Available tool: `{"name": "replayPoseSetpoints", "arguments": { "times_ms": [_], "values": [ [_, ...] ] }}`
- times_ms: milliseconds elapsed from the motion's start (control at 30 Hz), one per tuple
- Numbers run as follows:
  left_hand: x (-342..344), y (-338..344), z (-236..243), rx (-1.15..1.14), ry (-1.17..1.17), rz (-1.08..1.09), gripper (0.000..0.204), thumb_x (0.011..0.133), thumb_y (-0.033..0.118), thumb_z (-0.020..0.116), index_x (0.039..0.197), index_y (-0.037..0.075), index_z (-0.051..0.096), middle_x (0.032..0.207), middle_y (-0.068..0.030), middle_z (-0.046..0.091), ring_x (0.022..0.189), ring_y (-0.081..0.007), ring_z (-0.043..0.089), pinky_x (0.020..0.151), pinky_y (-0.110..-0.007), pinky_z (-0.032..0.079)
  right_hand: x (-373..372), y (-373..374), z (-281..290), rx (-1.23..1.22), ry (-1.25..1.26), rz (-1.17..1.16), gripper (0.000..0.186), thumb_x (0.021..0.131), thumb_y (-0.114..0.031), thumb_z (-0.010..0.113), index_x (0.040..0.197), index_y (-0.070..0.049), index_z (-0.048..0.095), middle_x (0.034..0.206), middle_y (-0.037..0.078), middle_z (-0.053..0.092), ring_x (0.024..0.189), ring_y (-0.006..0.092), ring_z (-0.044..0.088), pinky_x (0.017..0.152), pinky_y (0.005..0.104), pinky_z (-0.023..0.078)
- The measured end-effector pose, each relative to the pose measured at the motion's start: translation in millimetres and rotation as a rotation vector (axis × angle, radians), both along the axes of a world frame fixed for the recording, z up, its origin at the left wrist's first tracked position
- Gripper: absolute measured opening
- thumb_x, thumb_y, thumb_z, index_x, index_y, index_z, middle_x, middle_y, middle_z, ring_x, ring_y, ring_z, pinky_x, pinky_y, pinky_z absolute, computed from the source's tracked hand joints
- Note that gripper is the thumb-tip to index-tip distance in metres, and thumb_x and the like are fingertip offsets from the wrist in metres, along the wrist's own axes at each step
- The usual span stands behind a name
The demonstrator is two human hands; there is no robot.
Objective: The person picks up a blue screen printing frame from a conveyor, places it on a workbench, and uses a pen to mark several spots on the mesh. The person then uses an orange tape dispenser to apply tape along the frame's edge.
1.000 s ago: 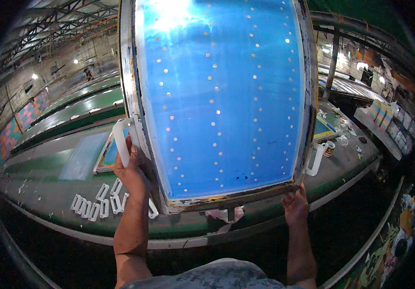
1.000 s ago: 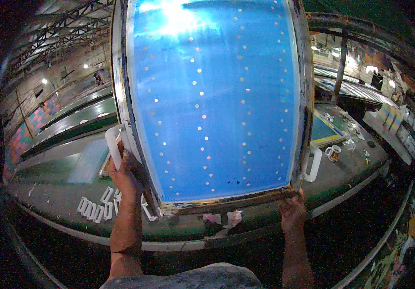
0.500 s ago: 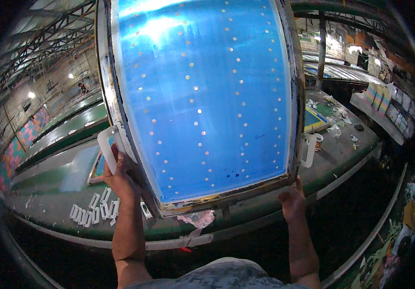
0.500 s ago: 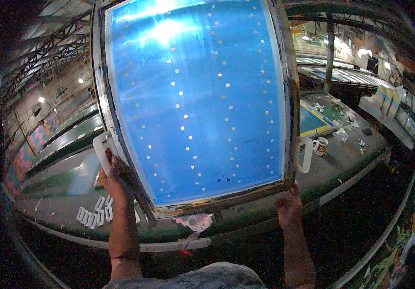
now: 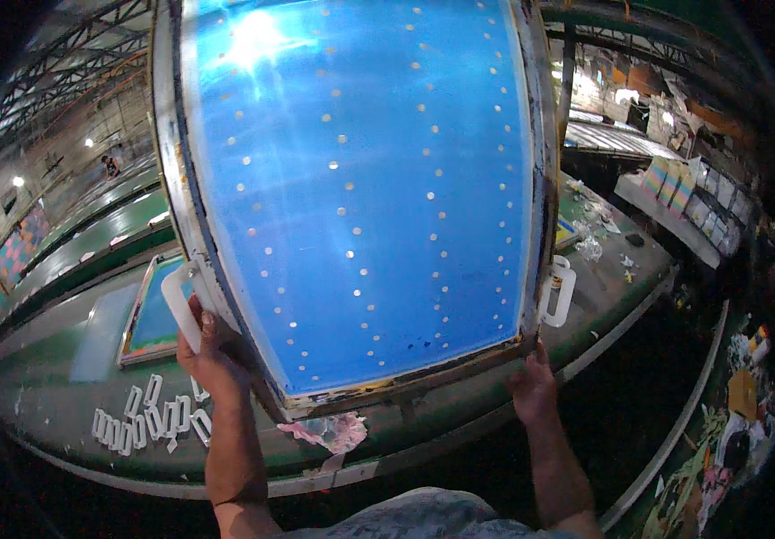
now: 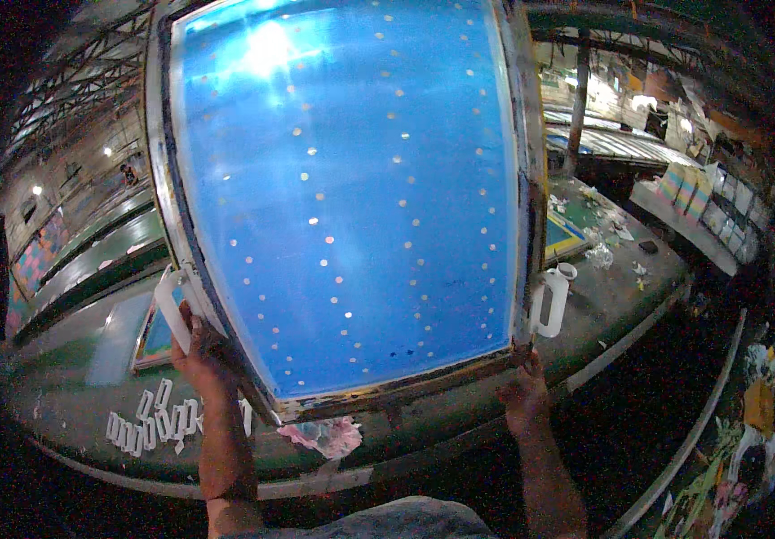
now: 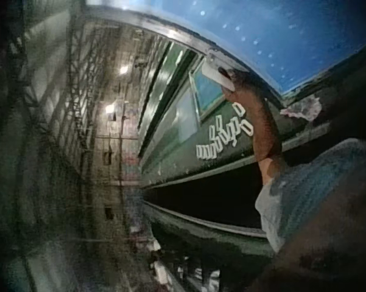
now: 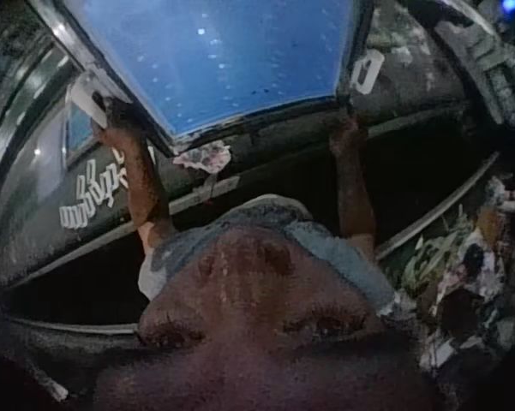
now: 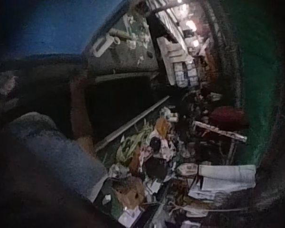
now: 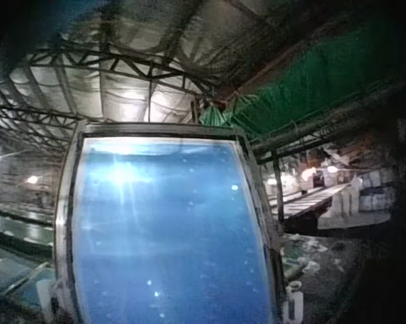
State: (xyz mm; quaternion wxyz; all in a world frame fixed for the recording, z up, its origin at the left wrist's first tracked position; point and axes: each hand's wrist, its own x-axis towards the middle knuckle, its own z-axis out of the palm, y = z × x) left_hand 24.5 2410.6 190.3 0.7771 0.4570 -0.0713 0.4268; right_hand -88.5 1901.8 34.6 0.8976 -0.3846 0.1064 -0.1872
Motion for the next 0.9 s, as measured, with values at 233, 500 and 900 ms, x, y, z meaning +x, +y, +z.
{"name": "replayPoseSetpoints", "arguments": {
  "times_ms": [233,500,900],
  "values": [
    [-15,-4,0,0.011,0.011,0.029,0.043,0.104,0.009,0.071,0.144,-0.005,0.064,0.115,-0.0099,0.075,0.093,-0.0137,0.069,0.081,-0.029,0.055,22,-20,1,0.083,-0.012,0.085,0.06,0.109,-0.016,0.062,0.165,-0.021,0.04,0.133,0.003,0.063,0.079,0.0182,0.069,0.073,0.0425,0.063],
    [-56,-48,19,-0.034,0.079,0.211,0.039,0.105,0.006,0.067,0.143,-0.003,0.065,0.08,0.0052,0.058,0.068,-0.0033,0.053,0.058,-0.023,0.039,45,-87,38,-0.13,-0.15,0.278,0.07,0.108,-0.018,0.066,0.17,-0.015,0.034,0.148,0.005,0.062,0.089,0.0167,0.074,0.083,0.0452,0.066],
    [-91,-120,23,-0.108,0.165,0.381,0.035,0.104,0.006,0.067,0.139,0.002,0.067,0.087,0.0038,0.06,0.072,-0.007,0.053,0.065,-0.027,0.043,59,-172,58,-0.108,-0.224,0.309,0.077,0.104,-0.021,0.075,0.168,-0.004,0.034,0.137,0.005,0.069,0.081,0.0152,0.073,0.074,0.0378,0.065]
  ]
}}
